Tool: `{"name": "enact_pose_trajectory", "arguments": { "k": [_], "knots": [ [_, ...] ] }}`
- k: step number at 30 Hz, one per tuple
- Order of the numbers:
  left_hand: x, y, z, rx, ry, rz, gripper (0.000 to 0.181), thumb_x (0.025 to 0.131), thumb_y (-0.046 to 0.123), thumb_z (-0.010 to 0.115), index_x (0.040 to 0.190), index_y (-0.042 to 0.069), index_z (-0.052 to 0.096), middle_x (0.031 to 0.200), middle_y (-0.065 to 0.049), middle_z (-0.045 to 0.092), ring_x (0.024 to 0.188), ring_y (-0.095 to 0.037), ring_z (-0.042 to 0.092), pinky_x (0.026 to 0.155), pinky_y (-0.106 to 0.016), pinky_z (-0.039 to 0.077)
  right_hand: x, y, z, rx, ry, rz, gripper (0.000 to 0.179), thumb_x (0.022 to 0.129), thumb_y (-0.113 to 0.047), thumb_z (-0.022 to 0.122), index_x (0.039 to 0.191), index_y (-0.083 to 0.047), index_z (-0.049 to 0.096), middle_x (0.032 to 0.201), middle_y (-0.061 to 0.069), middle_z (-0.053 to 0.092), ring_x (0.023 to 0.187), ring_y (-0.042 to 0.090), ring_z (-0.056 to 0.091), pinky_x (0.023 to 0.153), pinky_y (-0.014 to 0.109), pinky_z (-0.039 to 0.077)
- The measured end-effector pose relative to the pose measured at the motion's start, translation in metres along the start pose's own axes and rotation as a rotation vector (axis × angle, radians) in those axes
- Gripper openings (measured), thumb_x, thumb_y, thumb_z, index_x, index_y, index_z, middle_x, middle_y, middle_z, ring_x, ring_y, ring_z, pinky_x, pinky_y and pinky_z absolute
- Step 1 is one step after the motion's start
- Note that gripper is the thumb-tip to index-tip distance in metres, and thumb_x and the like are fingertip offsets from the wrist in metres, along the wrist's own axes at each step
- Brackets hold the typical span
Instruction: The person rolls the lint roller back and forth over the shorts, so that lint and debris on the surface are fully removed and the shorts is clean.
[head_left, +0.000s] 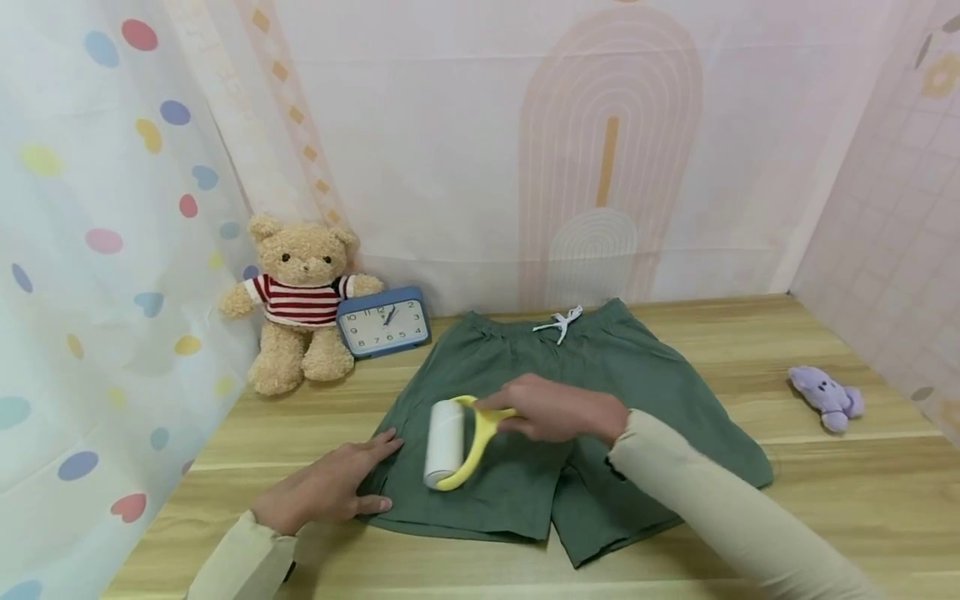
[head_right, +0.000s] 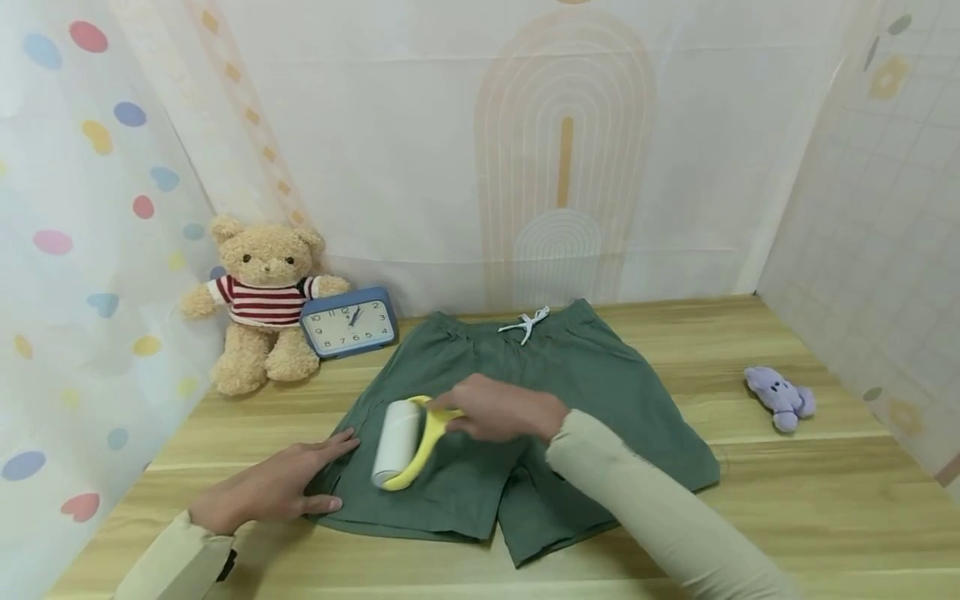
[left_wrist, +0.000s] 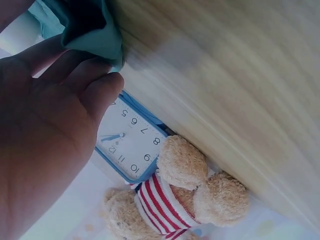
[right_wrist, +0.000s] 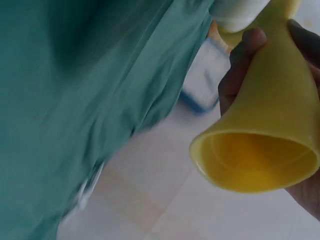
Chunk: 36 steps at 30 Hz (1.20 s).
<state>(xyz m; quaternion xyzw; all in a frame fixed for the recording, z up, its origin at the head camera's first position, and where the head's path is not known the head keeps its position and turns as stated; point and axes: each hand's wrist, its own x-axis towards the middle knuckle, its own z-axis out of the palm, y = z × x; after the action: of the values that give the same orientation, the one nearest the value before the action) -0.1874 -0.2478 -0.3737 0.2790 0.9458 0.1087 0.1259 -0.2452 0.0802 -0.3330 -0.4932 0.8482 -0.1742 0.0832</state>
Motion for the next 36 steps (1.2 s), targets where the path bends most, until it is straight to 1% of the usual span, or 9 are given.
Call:
{"name": "enact_pose_trajectory", "arguments": {
  "k": [3, 8, 10, 12, 17, 29, 32, 34, 36],
  "knots": [
    [-0.001, -0.001, 0.0, -0.005, 0.004, -0.008, 0.08, 0.088, 0.034, 0.077, 0.147, -0.009, 0.043, 0.154, -0.035, 0.037, 0.136, -0.052, 0.046, 0.109, -0.062, 0.042, 0.018, -0.013, 0.008, -0.002, -0.027, -0.013, 0.043, 0.101, -0.016, 0.061, 0.143, -0.007, 0.057, 0.113, 0.005, 0.071, 0.083, 0.007, 0.055, 0.071, 0.018, 0.045],
    [-0.004, -0.001, 0.0, 0.005, 0.016, -0.004, 0.082, 0.088, 0.035, 0.077, 0.147, -0.009, 0.042, 0.155, -0.034, 0.037, 0.135, -0.052, 0.047, 0.109, -0.063, 0.042, 0.032, -0.024, 0.015, -0.021, -0.073, 0.001, 0.043, 0.101, -0.017, 0.061, 0.143, -0.009, 0.057, 0.128, 0.006, 0.07, 0.099, 0.009, 0.063, 0.08, 0.018, 0.05],
    [-0.005, -0.001, 0.0, 0.008, 0.014, -0.003, 0.082, 0.087, 0.035, 0.078, 0.147, -0.009, 0.042, 0.154, -0.035, 0.037, 0.135, -0.053, 0.047, 0.108, -0.064, 0.041, 0.033, -0.027, 0.017, -0.019, -0.088, 0.015, 0.043, 0.101, -0.017, 0.061, 0.143, -0.009, 0.057, 0.133, 0.005, 0.068, 0.1, 0.007, 0.063, 0.081, 0.018, 0.05],
    [-0.006, -0.001, 0.001, -0.003, 0.001, -0.017, 0.083, 0.087, 0.034, 0.078, 0.148, -0.008, 0.041, 0.155, -0.036, 0.036, 0.136, -0.054, 0.045, 0.109, -0.065, 0.04, 0.032, -0.028, 0.019, -0.005, -0.105, 0.029, 0.044, 0.102, -0.017, 0.06, 0.144, -0.01, 0.056, 0.132, 0.006, 0.068, 0.09, 0.005, 0.061, 0.076, 0.016, 0.049],
    [-0.007, 0.001, 0.0, -0.025, -0.017, -0.041, 0.082, 0.088, 0.034, 0.077, 0.149, -0.007, 0.041, 0.156, -0.035, 0.034, 0.138, -0.054, 0.043, 0.11, -0.065, 0.039, 0.023, -0.03, 0.023, 0.055, -0.115, 0.042, 0.044, 0.103, -0.017, 0.058, 0.145, -0.009, 0.054, 0.119, 0.006, 0.071, 0.068, 0.001, 0.052, 0.064, 0.015, 0.044],
    [-0.005, 0.002, -0.002, -0.02, -0.023, -0.04, 0.08, 0.09, 0.029, 0.076, 0.149, -0.01, 0.038, 0.155, -0.038, 0.032, 0.139, -0.054, 0.041, 0.111, -0.066, 0.038, -0.023, -0.005, 0.009, 0.104, -0.073, 0.021, 0.043, 0.101, -0.012, 0.059, 0.144, -0.004, 0.055, 0.118, 0.009, 0.072, 0.06, -0.002, 0.044, 0.062, 0.016, 0.042],
    [-0.005, 0.004, -0.001, -0.009, -0.019, -0.013, 0.079, 0.09, 0.028, 0.075, 0.148, -0.011, 0.038, 0.154, -0.039, 0.033, 0.14, -0.054, 0.041, 0.111, -0.064, 0.039, -0.037, 0.002, 0.006, 0.1, -0.061, 0.021, 0.043, 0.101, -0.012, 0.06, 0.143, -0.004, 0.056, 0.132, 0.011, 0.069, 0.071, -0.003, 0.055, 0.068, 0.016, 0.047],
    [-0.004, 0.006, -0.002, 0.0, -0.018, -0.002, 0.08, 0.09, 0.029, 0.075, 0.148, -0.011, 0.038, 0.154, -0.039, 0.034, 0.14, -0.054, 0.041, 0.111, -0.063, 0.039, -0.046, 0.007, 0.004, 0.092, -0.059, 0.026, 0.043, 0.1, -0.012, 0.061, 0.142, -0.004, 0.056, 0.14, 0.012, 0.063, 0.09, 0.001, 0.065, 0.077, 0.017, 0.051],
    [-0.004, 0.007, -0.004, -0.005, -0.024, -0.013, 0.08, 0.09, 0.029, 0.075, 0.149, -0.01, 0.037, 0.155, -0.038, 0.033, 0.141, -0.053, 0.04, 0.112, -0.063, 0.038, -0.054, 0.011, 0.0, 0.086, -0.063, 0.042, 0.043, 0.1, -0.012, 0.061, 0.142, -0.005, 0.056, 0.143, 0.011, 0.061, 0.109, 0.008, 0.067, 0.086, 0.02, 0.054]
  ]
}}
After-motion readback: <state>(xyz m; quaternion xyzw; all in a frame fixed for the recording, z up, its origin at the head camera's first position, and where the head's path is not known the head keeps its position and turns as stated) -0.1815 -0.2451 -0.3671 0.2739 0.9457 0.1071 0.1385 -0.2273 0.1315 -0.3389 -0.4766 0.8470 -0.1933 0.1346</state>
